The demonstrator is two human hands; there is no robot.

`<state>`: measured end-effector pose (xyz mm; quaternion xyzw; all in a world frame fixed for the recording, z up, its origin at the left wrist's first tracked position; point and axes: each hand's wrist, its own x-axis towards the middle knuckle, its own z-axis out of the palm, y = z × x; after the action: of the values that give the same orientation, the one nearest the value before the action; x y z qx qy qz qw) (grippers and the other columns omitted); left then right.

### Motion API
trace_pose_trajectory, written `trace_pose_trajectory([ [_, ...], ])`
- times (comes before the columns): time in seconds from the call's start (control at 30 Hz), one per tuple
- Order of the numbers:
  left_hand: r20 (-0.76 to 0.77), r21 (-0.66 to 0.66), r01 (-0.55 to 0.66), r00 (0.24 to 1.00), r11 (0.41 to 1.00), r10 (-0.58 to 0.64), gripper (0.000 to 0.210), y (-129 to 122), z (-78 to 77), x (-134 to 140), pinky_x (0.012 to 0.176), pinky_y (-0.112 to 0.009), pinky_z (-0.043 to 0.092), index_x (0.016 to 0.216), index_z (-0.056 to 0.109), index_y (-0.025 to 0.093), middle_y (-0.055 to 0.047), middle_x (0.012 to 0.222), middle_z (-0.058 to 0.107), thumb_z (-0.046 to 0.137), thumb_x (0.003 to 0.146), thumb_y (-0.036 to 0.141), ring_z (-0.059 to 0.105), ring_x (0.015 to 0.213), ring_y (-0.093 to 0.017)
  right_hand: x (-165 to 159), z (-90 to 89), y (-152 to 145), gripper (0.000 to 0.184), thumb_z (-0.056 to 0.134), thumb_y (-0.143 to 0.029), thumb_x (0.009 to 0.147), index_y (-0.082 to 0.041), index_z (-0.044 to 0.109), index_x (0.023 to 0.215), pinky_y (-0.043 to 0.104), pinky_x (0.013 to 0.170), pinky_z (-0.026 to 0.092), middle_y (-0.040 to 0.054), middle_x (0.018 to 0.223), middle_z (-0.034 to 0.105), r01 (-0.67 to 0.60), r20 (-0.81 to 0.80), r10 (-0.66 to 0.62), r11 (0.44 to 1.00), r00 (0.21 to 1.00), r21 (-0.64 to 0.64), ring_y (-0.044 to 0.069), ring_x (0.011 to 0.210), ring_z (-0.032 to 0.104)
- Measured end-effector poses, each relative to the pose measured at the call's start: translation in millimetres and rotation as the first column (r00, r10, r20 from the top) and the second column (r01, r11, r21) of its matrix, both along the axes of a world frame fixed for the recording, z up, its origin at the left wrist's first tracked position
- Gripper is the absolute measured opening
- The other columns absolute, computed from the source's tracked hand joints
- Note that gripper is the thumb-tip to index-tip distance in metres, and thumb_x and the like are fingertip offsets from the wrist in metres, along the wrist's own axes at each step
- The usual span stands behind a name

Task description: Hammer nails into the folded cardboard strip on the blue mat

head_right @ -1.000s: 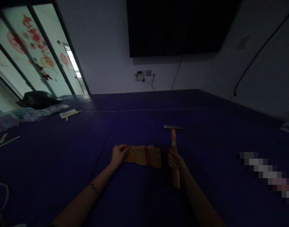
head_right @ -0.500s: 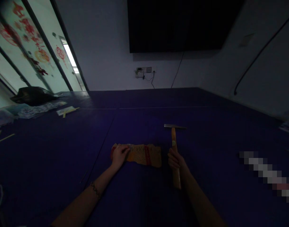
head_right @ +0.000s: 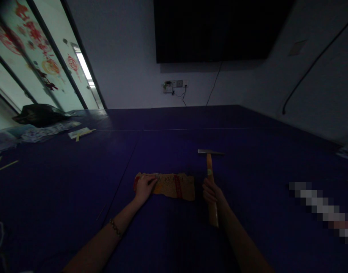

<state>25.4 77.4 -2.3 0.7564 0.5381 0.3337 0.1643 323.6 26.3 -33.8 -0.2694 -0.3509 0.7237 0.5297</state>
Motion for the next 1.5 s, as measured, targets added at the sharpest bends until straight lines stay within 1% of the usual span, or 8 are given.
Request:
trace_pose_trajectory([
  [0.17, -0.011, -0.004, 0.013, 1.000, 1.000, -0.013, 0.015, 0, 0.1, 0, 0.078, -0.033, 0.042, 0.084, 0.068, 0.020, -0.004, 0.082, 0.069, 0.056, 0.077, 0.023, 0.058, 0.084, -0.019, -2, 4.0, -2, 0.038, 0.058, -0.037, 0.072, -0.021, 0.027, 0.057, 0.011, 0.020, 0.012, -0.0145, 0.035, 0.013, 0.022, 0.024, -0.021, 1.000, 0.999, -0.015, 0.002, 0.023, -0.006],
  [0.53, -0.006, -0.005, 0.057, 0.998, 0.998, -0.057, 0.014, 1, -0.4, 0, 0.076, -0.033, 0.043, 0.081, 0.069, 0.018, -0.005, 0.080, 0.069, 0.057, 0.076, 0.019, 0.059, 0.082, -0.019, 2, -1.4, 1, 0.039, 0.058, -0.039, 0.071, -0.022, 0.026, 0.057, 0.013, 0.020, 0.012, -0.0153, 0.034, 0.018, 0.012, 0.038, -0.011, 1.000, 0.999, -0.016, 0.002, 0.021, -0.002],
  [0.8, 0.022, 0.000, 0.104, 0.994, 0.995, -0.104, 0.013, 1, -1.1, -1, 0.077, -0.031, 0.044, 0.078, 0.069, 0.018, -0.004, 0.078, 0.068, 0.057, 0.075, 0.016, 0.059, 0.081, -0.017, -3, 4.9, -1, 0.044, 0.059, -0.042, 0.070, -0.021, 0.023, 0.055, 0.012, 0.020, 0.014, -0.0149, 0.034, 0.015, 0.003, 0.062, -0.001, 1.000, 0.998, -0.024, 0.002, 0.022, -0.003],
  [1.13, 0.057, 0.013, 0.090, 0.994, 0.996, -0.091, 0.010, 3, -4.3, -1, 0.078, -0.032, 0.043, 0.075, 0.069, 0.018, -0.004, 0.080, 0.066, 0.059, 0.073, 0.015, 0.057, 0.082, -0.017, -11, 15.7, -2, 0.051, 0.063, -0.049, 0.062, -0.021, 0.021, 0.053, 0.012, 0.019, 0.014, -0.0149, 0.032, 0.014, 0.018, 0.149, -0.010, 0.998, 0.989, -0.054, 0.001, 0.020, -0.001],
  [1.23, 0.061, 0.011, 0.096, 0.994, 0.995, -0.096, 0.011, 3, -4.7, -1, 0.076, -0.030, 0.043, 0.075, 0.069, 0.017, -0.004, 0.078, 0.065, 0.058, 0.074, 0.015, 0.057, 0.080, -0.016, -15, 26.0, -1, 0.055, 0.065, -0.051, 0.057, -0.021, 0.020, 0.052, 0.013, 0.018, 0.015, -0.0150, 0.030, 0.018, 0.043, 0.188, -0.027, 0.996, 0.982, -0.079, 0.001, 0.018, 0.005],
  [1.33, 0.066, 0.009, 0.101, 0.993, 0.995, -0.101, 0.011, 4, -5.9, -1, 0.076, -0.030, 0.043, 0.074, 0.069, 0.016, -0.005, 0.077, 0.065, 0.058, 0.074, 0.016, 0.057, 0.080, -0.016, -28, 46.6, -10, 0.050, 0.065, -0.051, 0.057, -0.022, 0.024, 0.054, 0.014, 0.018, 0.019, -0.0145, 0.031, 0.026, 0.071, 0.226, -0.045, 0.992, 0.973, -0.107, 0.002, 0.017, 0.013],
  [1.43, 0.071, 0.008, 0.099, 0.993, 0.995, -0.099, 0.010, 4, -7.7, -1, 0.076, -0.031, 0.043, 0.072, 0.069, 0.017, -0.004, 0.077, 0.065, 0.059, 0.074, 0.016, 0.057, 0.079, -0.016, -55, 74.8, -33, 0.041, 0.063, -0.047, 0.061, -0.023, 0.030, 0.060, 0.018, 0.020, 0.027, -0.0134, 0.035, 0.033, 0.109, 0.275, -0.070, 0.986, 0.959, -0.130, 0.003, 0.019, 0.024],
  [1.5, 0.072, 0.007, 0.100, 0.992, 0.995, -0.100, 0.010, 5, -8.7, -1, 0.076, -0.031, 0.043, 0.072, 0.069, 0.017, -0.004, 0.077, 0.065, 0.059, 0.074, 0.016, 0.057, 0.079, -0.016, -82, 93.0, -54, 0.037, 0.061, -0.048, 0.063, -0.022, 0.034, 0.065, 0.018, 0.020, 0.026, -0.0134, 0.037, 0.034, 0.221, 0.372, -0.152, 0.963, 0.916, -0.152, 0.004, 0.020, 0.025],
])
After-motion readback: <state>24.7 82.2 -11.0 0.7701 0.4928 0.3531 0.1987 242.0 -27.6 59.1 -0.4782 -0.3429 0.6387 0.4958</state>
